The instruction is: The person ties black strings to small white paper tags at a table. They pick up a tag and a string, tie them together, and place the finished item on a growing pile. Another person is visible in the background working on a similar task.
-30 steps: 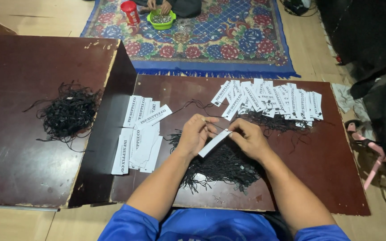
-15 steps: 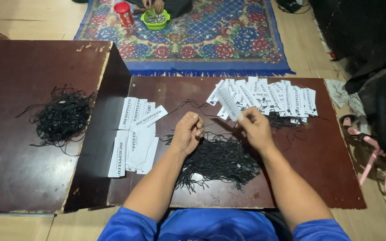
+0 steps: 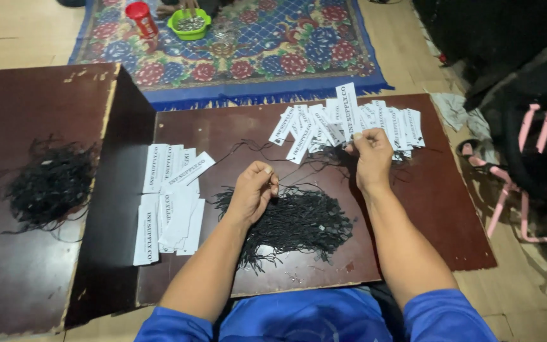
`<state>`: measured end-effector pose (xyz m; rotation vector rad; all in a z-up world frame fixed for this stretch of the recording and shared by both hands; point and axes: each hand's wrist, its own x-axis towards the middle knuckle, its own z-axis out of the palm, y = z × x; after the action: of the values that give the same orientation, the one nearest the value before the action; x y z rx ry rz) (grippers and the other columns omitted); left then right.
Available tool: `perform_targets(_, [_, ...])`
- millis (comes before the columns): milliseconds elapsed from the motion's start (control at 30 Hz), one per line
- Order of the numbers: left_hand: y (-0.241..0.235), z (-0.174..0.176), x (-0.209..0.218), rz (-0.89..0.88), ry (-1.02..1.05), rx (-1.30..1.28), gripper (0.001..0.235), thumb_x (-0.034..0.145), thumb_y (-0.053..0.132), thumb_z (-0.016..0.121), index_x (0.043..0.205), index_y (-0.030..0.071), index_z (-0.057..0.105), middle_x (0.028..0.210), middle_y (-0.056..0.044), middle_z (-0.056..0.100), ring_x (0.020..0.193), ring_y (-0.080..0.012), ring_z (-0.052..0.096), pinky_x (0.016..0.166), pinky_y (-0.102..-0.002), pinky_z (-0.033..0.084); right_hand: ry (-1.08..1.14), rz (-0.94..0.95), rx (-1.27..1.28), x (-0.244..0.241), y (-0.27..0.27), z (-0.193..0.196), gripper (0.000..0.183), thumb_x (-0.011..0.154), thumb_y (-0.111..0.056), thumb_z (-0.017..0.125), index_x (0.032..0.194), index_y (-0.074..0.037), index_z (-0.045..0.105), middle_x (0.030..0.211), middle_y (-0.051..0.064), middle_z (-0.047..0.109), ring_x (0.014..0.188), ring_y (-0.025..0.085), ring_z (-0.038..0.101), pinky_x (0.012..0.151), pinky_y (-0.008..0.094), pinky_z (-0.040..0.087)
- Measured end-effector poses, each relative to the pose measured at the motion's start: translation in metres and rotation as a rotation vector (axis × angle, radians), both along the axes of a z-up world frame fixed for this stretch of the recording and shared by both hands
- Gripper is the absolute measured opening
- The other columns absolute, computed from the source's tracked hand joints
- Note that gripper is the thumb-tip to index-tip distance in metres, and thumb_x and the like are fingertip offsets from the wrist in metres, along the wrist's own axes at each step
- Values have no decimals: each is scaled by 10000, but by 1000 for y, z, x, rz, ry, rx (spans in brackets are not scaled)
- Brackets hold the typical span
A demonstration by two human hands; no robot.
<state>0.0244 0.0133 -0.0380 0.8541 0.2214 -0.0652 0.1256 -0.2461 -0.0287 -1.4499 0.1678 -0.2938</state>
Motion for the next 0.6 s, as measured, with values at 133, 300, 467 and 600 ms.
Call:
perform_targets(133, [-3,5,-3,-46,-5,44,79,961,65,637,942,71,561,752,-153,672,574,-198,682,542,-273,574,1,-34,-10,6,-8,-2,89,956,-44,659,970,-95,587,728,35,651,654,137,714,636,253,600])
perform_targets(300, [-5,23,-9,-57,-60,88,102,953,82,639,968,29,554,946,-257,729,673,-227,738,568,-264,606,-75,-107,-108,-14,-1,42,191,922,14,626,1091,-66,592,812,43,651,623,105,663,614,231,577])
perform_targets(467, [-2,36,-12,23,-96,298,74,946,60,636,956,11,581,945,-239,745,684,-196,731,576,-227,585,-229,-224,-298,-4,-28,38,203,907,74,606,1074,-40,622,795,77,646,619,122,665,588,231,549])
perform_targets(600, [-2,55,-17,139,-93,490,43,934,48,621,904,19,610,883,-196,757,646,-161,702,554,-211,550,-341,-378,-606,16,-61,9,100,891,-25,672,973,-60,718,702,91,674,588,192,676,554,299,513])
